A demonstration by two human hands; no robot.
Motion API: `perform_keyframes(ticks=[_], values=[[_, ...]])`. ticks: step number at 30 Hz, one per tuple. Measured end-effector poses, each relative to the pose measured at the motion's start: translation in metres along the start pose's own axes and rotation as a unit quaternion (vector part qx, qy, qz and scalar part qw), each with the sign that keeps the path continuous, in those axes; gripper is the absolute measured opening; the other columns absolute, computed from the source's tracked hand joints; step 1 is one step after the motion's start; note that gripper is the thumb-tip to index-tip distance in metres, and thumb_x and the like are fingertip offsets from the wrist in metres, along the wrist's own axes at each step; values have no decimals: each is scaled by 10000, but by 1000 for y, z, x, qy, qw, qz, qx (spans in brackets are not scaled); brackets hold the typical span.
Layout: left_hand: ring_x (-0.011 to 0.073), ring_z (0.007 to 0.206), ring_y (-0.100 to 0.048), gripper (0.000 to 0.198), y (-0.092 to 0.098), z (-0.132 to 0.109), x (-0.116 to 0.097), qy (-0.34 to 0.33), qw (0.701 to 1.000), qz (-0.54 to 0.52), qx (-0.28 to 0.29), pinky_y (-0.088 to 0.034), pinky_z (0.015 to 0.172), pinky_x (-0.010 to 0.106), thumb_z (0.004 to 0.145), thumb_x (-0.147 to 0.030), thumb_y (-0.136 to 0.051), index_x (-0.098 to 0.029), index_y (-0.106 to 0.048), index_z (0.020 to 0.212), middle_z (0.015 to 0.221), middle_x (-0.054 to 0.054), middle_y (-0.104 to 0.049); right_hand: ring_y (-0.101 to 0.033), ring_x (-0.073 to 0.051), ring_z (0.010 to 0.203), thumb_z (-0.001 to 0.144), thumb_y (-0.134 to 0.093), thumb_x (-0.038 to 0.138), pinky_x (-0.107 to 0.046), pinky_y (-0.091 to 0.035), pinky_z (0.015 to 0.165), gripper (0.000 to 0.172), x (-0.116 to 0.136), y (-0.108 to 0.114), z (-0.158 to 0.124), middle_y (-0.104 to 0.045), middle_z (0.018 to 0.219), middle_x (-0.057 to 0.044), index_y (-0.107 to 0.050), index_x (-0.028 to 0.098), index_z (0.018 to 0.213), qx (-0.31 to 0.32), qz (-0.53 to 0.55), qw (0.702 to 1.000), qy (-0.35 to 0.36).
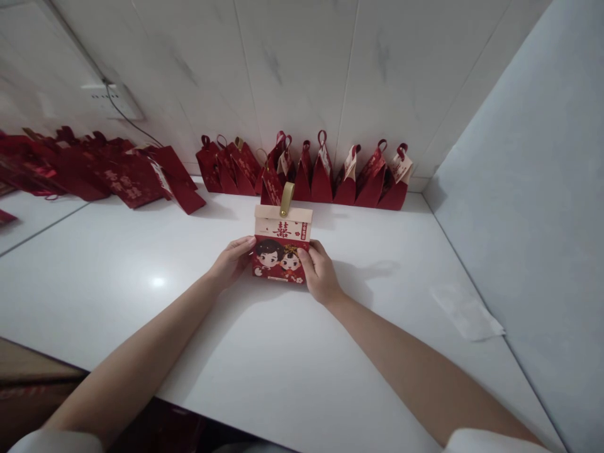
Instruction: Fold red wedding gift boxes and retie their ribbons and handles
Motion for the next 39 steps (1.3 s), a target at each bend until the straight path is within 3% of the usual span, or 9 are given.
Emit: perform_keyframes(ticks=[10,14,17,19,22,25,32,35,39], values=[[229,868,-680,407,-8,-4,-3,15,999,25,-36,-540,769,326,799,-520,-703,-140,-744,937,996,127,-741,-642,-242,1017,970,-451,549,-394,-499,927,407,-4,0,3,-700,1080,-80,-651,210,1074,-1,80,993,-91],[238,934,-664,419,-12,-8,-3,-83,986,99,-106,-538,774,348,789,-475,-719,-196,-670,1098,1102,106,-699,-648,-234,888,941,-487,574,-359,-517,809,408,-2,0,4,-714,940,-67,-643,197,940,-49,51,993,-97],[256,1085,-612,454,-21,-17,-3,-171,944,247,-132,-498,907,391,802,-423,-712,-251,-623,1213,1261,101,-618,-657,-228,814,923,-525,567,-341,-526,738,387,2,1,3,-717,870,-59,-629,195,899,-90,22,990,-105],[299,1211,-539,649,-28,-24,-2,-196,920,323,-105,-422,1032,441,772,-433,-742,-266,-532,1364,1343,124,-551,-673,-236,836,921,-545,540,-350,-544,747,355,6,2,2,-728,919,-67,-633,200,977,-101,13,991,-90],[379,1359,-380,1177,-34,-30,3,-183,906,375,-78,-324,1122,510,627,-472,-848,-232,-181,1567,1475,190,-384,-675,-252,1004,962,-511,452,-393,-552,869,320,15,1,-4,-709,1131,-89,-610,228,1169,-67,-7,998,-8],[383,1389,-325,1294,-34,-29,5,-160,906,387,-68,-324,1129,518,622,-494,-846,-207,-28,1583,1508,211,-296,-611,-267,1190,979,-491,360,-436,-522,991,340,21,-1,-10,-627,1323,-86,-555,267,1299,-11,-28,996,81],[336,1317,-455,818,-35,-24,3,-86,986,125,-72,-453,1028,451,813,-540,-670,-337,-297,1512,1537,109,-340,-639,-250,1165,977,-501,316,-468,-564,962,583,23,-1,-11,-375,1559,-108,-256,341,1505,-4,42,996,81],[330,1277,-511,633,-38,-22,3,-45,998,19,-48,-466,1002,469,871,-575,-564,-310,-435,1431,1436,94,-508,-613,-258,1204,972,-515,324,-487,-533,1006,558,24,-1,-9,-405,1541,-108,-307,322,1491,34,46,995,79],[368,1170,-590,614,-37,-19,5,2,994,-103,-26,-505,934,502,848,-639,-495,-183,-607,1244,1214,141,-670,-619,-242,1186,979,-511,303,-455,-540,998,437,21,-2,-8,-567,1398,-95,-450,280,1412,56,52,994,77]])
Point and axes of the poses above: each hand's wrist, its own z-axis towards the middle knuckle, its own y-axis out of the back of the hand, x = y × z, the point moved 1 cm from there along z, towards the middle knuckle
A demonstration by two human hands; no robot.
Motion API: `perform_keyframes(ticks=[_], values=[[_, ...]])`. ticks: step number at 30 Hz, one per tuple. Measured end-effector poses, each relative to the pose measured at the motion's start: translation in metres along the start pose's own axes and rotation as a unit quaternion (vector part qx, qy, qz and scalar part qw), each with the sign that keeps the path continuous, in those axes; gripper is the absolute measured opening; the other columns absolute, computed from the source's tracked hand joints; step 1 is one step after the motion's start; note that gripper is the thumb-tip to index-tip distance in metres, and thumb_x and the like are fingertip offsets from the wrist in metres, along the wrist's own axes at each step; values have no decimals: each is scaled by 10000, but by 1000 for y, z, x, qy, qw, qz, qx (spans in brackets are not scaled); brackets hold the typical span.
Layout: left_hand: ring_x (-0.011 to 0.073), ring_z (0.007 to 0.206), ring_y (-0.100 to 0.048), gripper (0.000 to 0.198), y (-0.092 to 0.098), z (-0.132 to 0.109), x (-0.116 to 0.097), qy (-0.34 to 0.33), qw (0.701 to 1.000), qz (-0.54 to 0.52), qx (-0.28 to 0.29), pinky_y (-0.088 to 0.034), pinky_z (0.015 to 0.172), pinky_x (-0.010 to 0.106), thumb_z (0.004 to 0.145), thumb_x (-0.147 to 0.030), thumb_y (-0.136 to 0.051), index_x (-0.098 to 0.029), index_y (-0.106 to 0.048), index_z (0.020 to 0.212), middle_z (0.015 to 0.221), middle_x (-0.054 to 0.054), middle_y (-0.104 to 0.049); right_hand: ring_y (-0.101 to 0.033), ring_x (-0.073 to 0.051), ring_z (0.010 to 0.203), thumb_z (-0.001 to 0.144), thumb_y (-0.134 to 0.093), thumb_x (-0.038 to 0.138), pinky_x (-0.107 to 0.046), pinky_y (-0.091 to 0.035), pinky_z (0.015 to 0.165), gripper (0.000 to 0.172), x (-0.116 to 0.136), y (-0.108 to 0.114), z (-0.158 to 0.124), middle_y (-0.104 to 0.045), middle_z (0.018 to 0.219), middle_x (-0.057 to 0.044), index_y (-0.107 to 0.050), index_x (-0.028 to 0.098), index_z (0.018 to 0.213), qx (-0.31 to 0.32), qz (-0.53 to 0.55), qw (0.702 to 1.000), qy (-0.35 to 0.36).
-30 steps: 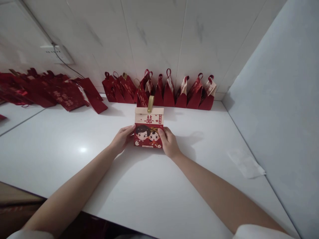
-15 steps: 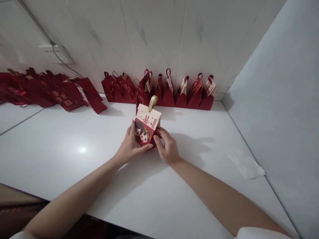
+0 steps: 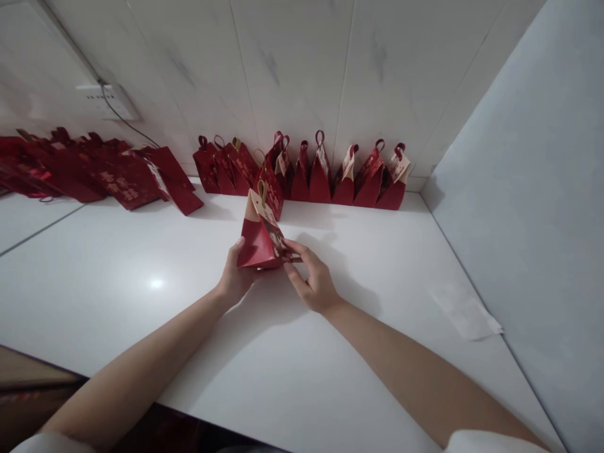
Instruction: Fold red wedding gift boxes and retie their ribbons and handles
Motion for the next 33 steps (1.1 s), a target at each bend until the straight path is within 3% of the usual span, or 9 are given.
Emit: perform_keyframes(ticks=[6,9,11,13,17,21,28,31,33], values=[[376,1098,-627,672,3,2,1,18,997,-69,34,-516,909,535,837,-641,-464,-155,-570,1289,1131,151,-698,-641,-230,1107,962,-548,279,-441,-523,990,367,2,2,-2,-646,1263,-91,-547,262,1328,-30,-47,998,25],[375,1150,-595,686,4,-1,1,-48,995,-16,82,-509,929,516,863,-658,-418,-163,-553,1318,1204,159,-659,-618,-236,1150,979,-509,288,-443,-499,1010,335,8,4,-3,-646,1258,-90,-558,259,1308,-33,-42,998,36],[362,1200,-552,679,5,-3,-1,-135,982,105,80,-506,943,496,868,-642,-464,-203,-500,1384,1327,154,-576,-616,-241,1157,997,-465,334,-448,-493,1012,346,8,5,-3,-647,1249,-94,-536,254,1326,-29,-23,999,35],[356,1264,-480,760,7,-5,-5,-244,928,277,46,-484,984,495,796,-599,-632,-256,-433,1444,1415,148,-468,-615,-253,1158,1001,-433,416,-449,-503,994,395,5,6,-4,-640,1244,-106,-501,247,1351,-37,4,998,43],[365,1364,-337,1008,6,-10,-13,-416,758,503,1,-382,1107,535,600,-503,-844,-271,-392,1471,1427,147,-347,-602,-291,1178,973,-433,531,-455,-505,979,454,-5,7,-5,-633,1242,-130,-513,243,1315,-67,1,996,60],[358,1345,-359,1018,1,-14,-15,-457,715,529,20,-392,1106,537,616,-499,-833,-262,-362,1486,1432,149,-316,-608,-300,1178,977,-447,488,-454,-510,972,407,-8,8,-8,-642,1265,-125,-522,250,1300,-72,-41,996,46],[381,1394,-304,1049,4,-12,-11,-435,749,496,64,-328,1154,552,620,-513,-817,-251,-333,1513,1463,160,-295,-643,-292,1085,970,-466,501,-460,-537,912,405,-7,8,-9,-664,1203,-108,-534,263,1290,-59,-13,997,43],[394,1400,-317,898,4,-12,-8,-360,847,371,121,-331,1147,560,749,-614,-674,-245,-359,1505,1491,156,-350,-549,-313,1260,958,-397,620,-511,-460,1050,566,-2,7,-5,-561,1391,-109,-461,276,1402,-13,30,999,29],[395,1341,-423,758,3,-10,-5,-238,933,225,148,-407,1084,561,861,-673,-483,-221,-429,1466,1440,161,-471,-460,-304,1364,957,-373,641,-519,-394,1128,633,1,6,-2,-451,1511,-82,-349,300,1490,13,57,998,-12]])
Point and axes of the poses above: each hand's wrist, its own z-axis towards the middle knuckle, its own y-axis out of the back of the hand, x = y × z, the point moved 1 cm from there along z, towards the middle knuckle
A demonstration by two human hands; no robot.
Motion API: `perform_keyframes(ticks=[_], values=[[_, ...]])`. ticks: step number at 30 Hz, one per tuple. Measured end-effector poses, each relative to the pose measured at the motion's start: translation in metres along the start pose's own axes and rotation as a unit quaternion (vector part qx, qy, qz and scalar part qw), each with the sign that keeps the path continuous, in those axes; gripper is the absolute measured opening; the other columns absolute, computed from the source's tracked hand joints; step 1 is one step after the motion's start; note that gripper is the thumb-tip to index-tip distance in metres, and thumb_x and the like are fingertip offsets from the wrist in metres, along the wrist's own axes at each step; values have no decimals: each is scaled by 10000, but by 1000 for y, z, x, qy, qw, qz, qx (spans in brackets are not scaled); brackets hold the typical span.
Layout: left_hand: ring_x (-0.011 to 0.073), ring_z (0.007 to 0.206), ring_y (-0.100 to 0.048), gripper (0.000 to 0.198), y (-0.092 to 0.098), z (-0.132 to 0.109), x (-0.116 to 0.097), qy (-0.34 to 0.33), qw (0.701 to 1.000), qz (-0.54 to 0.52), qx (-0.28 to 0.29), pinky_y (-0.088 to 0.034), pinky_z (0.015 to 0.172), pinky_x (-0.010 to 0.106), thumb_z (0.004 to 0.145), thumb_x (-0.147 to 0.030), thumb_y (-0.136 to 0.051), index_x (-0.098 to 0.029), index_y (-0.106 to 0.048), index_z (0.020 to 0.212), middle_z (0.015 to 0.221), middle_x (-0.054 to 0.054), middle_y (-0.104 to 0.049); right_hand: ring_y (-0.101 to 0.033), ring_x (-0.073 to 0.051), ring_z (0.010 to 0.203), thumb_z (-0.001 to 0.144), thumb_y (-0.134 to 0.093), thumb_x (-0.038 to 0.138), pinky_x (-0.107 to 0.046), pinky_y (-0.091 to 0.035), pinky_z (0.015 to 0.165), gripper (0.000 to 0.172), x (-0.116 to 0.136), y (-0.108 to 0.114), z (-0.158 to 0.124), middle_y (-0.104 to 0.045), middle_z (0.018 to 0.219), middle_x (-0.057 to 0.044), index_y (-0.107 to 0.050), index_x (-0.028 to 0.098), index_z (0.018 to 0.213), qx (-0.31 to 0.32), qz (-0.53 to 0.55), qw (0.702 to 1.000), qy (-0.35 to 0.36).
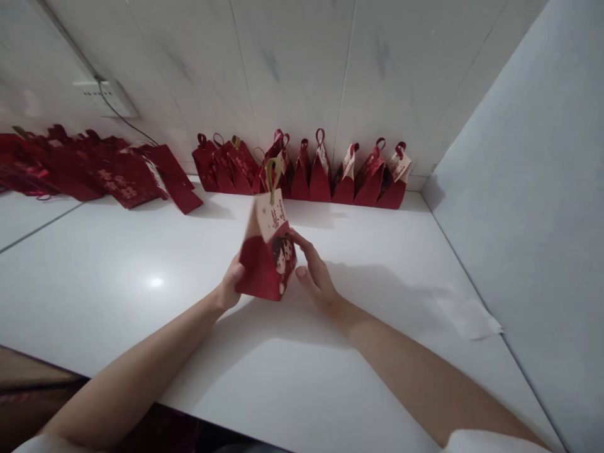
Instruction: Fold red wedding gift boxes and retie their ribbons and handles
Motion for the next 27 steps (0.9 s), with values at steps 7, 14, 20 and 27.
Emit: perform_keyframes(ticks=[7,14,20,27], values=[[326,1084,-645,545,12,10,25,227,960,-104,-129,-547,895,470,851,-603,-603,-218,-632,1235,1186,109,-698,-575,-300,1259,932,-540,539,-551,-502,1047,770,-21,1,6,-545,1427,-105,-164,299,1559,-114,-10,979,-167],[308,1313,-523,590,8,10,35,173,957,-167,-163,-408,1128,447,878,-658,-520,-225,-639,1261,1313,76,-651,-591,-278,1226,932,-548,509,-462,-596,958,654,-13,-2,8,-544,1433,-74,-344,287,1512,-68,-57,990,-109],[317,1142,-647,562,9,14,29,229,922,-208,-233,-518,1016,455,844,-638,-577,-197,-677,1176,1166,100,-724,-594,-273,1208,936,-567,447,-550,-496,1064,617,-11,-2,4,-572,1391,-57,-342,329,1498,-23,-81,994,-63],[319,1071,-678,554,6,13,25,218,927,-223,-209,-575,904,447,852,-646,-544,-184,-691,1120,1130,104,-736,-458,-288,1334,932,-566,462,-528,-404,1133,545,-12,-1,4,-464,1434,-106,-432,296,1433,12,-97,995,7]])
Point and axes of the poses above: each hand's wrist, its own z-axis towards the middle knuckle, its own y-axis out of the back of the hand, x = y × z, the point moved 1 cm from there along z, towards the middle knuckle
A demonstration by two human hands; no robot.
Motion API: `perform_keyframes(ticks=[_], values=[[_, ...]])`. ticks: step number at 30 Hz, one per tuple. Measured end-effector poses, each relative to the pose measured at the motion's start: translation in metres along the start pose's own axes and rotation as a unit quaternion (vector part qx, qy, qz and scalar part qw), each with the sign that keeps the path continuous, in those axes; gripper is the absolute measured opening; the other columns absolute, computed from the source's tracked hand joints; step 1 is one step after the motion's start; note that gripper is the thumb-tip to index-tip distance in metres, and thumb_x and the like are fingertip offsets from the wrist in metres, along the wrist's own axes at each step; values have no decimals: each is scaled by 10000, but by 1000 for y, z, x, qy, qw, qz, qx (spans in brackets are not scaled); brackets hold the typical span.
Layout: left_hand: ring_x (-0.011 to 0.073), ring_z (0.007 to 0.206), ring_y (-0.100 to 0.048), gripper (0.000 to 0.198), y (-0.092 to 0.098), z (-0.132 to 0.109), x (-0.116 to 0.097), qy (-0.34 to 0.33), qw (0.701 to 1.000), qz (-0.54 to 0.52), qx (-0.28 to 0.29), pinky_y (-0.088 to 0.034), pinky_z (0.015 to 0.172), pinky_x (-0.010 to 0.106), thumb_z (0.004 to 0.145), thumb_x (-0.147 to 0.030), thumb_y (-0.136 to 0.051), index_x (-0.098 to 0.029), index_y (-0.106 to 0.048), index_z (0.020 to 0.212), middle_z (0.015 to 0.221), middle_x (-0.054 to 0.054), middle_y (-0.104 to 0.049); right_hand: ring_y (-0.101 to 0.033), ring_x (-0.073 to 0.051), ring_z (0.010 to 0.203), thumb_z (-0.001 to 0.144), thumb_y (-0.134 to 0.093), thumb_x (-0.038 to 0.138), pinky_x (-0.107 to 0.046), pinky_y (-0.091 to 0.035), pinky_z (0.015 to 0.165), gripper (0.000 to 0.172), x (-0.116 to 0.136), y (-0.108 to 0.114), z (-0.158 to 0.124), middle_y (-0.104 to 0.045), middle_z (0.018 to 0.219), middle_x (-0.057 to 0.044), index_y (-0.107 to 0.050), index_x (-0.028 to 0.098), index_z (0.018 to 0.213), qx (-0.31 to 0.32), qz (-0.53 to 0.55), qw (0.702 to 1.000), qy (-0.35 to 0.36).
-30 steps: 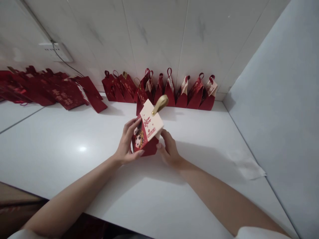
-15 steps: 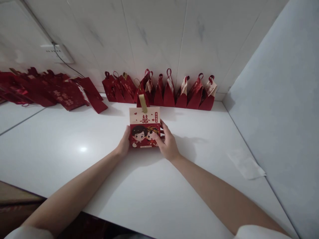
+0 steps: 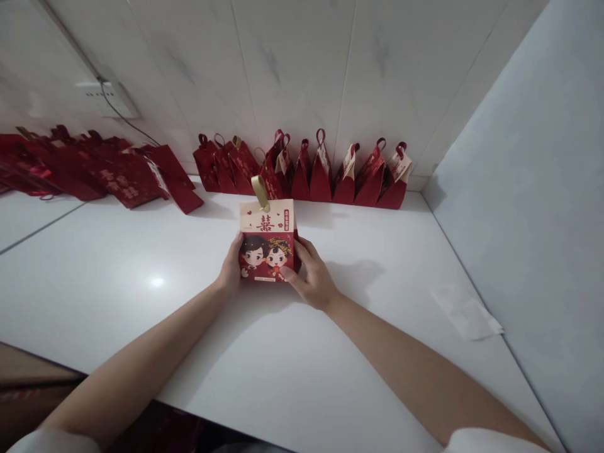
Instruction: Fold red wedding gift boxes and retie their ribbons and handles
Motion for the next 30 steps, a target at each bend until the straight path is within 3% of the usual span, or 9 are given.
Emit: perform_keyframes(ticks=[4,7,10,13,16,18,21,25,30], values=[[328,1031,-691,559,0,-1,-1,34,999,-5,-8,-577,882,466,835,-656,-557,-178,-698,1088,1080,119,-747,-427,-318,1347,848,-638,572,-548,-385,1135,768,1,1,0,-419,1419,-144,-344,265,1487,60,35,998,12],[330,977,-705,557,2,0,-3,64,997,-8,-37,-579,865,465,812,-654,-591,-164,-697,1054,1050,133,-750,-416,-332,1361,734,-789,508,-544,-391,1127,969,1,-1,-1,-410,1444,-155,-274,260,1515,96,40,995,1],[319,992,-697,564,3,2,-4,48,998,4,-37,-583,854,444,817,-622,-614,-162,-669,1138,1121,139,-727,-539,-312,1253,768,-783,409,-506,-480,1043,860,-6,-5,-1,-524,1381,-158,-338,235,1484,62,53,995,-51],[290,1075,-664,602,3,3,-6,-32,999,26,-6,-596,789,391,848,-566,-614,-276,-528,1368,1334,84,-628,-661,-281,1039,786,-756,410,-452,-574,881,774,-15,-8,0,-643,1237,-149,-405,202,1443,-5,61,994,-95],[287,1093,-644,630,1,-1,-8,-100,992,61,52,-594,721,343,860,-597,-580,-297,-490,1407,1386,88,-583,-704,-236,849,786,-748,440,-399,-602,767,722,-17,-8,0,-713,1087,-98,-453,209,1403,-56,69,987,-133],[291,1082,-641,598,0,-5,-9,-123,985,91,79,-587,767,343,839,-587,-617,-220,-593,1310,1310,120,-628,-711,-217,773,807,-724,468,-375,-600,742,593,-12,-5,1,-735,991,-67,-542,213,1310,-63,79,985,-143],[245,975,-667,462,0,-8,-11,-133,978,144,73,-572,812,334,808,-492,-701,-183,-691,1151,1124,104,-703,-711,-204,707,879,-631,506,-346,-590,699,437,-2,-1,1,-737,882,-51,-622,201,1191,-55,90,984,-145],[150,693,-638,380,1,-7,-12,-115,977,172,56,-564,717,308,853,-488,-658,-153,-723,1020,892,82,-712,-693,-189,651,939,-519,540,-323,-566,644,427,1,2,1,-728,835,-58,-654,181,1126,-54,98,982,-153],[142,667,-625,365,3,-5,-11,-108,977,175,48,-543,709,293,874,-482,-640,-134,-725,944,760,67,-685,-682,-170,611,948,-507,541,-302,-535,623,402,-3,1,0,-732,824,-50,-668,191,1063,-58,96,980,-165]])
Point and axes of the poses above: each hand's wrist, its own z-axis towards the middle knuckle, its own y-axis out of the back of the hand, x = y × z, the point moved 1 cm from there along z, towards the middle knuckle
